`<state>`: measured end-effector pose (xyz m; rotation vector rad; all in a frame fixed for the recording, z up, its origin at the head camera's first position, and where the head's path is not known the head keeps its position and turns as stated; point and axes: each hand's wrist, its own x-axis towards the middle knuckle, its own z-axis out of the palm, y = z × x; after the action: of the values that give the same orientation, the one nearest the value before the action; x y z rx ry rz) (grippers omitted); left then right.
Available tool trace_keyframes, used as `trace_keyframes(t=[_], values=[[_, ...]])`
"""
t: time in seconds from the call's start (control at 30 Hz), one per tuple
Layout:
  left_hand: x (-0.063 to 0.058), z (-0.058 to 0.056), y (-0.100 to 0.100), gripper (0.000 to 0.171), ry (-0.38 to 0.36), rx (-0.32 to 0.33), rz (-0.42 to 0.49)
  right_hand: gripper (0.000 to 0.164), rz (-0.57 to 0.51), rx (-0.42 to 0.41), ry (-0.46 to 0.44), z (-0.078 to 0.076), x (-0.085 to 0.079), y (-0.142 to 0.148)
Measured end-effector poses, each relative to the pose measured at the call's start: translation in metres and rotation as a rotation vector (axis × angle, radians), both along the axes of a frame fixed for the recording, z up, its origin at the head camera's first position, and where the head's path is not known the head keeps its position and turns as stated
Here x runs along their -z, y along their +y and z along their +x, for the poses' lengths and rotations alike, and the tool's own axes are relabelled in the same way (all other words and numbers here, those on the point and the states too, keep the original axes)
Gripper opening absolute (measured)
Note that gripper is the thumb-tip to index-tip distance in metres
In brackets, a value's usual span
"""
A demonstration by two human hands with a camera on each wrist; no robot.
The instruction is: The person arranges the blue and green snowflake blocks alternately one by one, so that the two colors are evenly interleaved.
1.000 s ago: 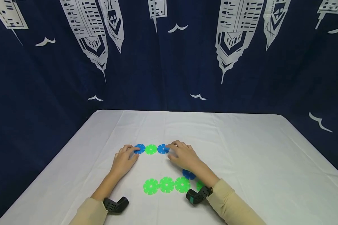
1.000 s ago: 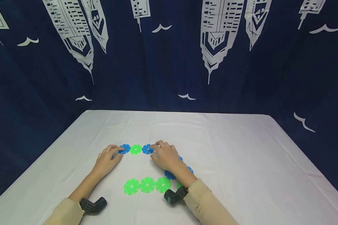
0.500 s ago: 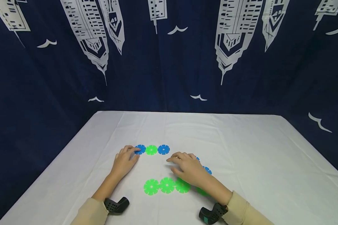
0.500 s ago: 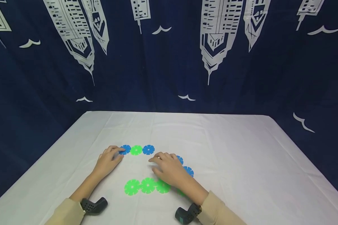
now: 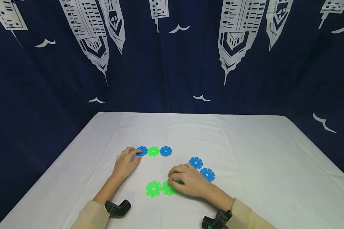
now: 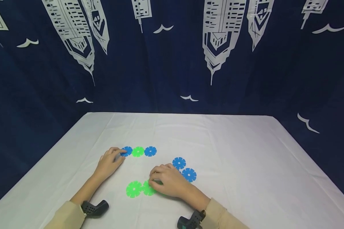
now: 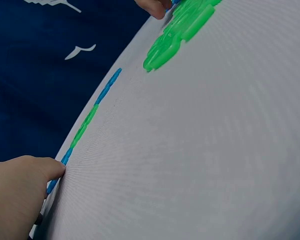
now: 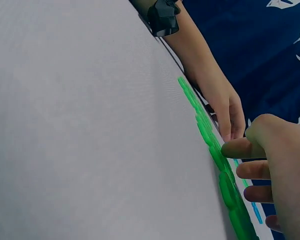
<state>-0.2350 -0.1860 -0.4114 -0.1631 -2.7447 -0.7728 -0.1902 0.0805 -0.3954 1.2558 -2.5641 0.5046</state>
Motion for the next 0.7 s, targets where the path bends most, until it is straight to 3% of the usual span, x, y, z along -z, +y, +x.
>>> trace_keyframes(t=[0.17,0.7], values=[[-0.0005,0.0011,-0.0015,0.029,-0.018,0.001,0.001,0.018,0.016,-0.02,-0.042,0.0002,-0.0003,-0.0012],[0.0,0.0014,-0.0015,0.029,-0.018,0.002,0.004,0.023,0.081,-0.076,-0.054,-0.0004,0.0025,-0.003]])
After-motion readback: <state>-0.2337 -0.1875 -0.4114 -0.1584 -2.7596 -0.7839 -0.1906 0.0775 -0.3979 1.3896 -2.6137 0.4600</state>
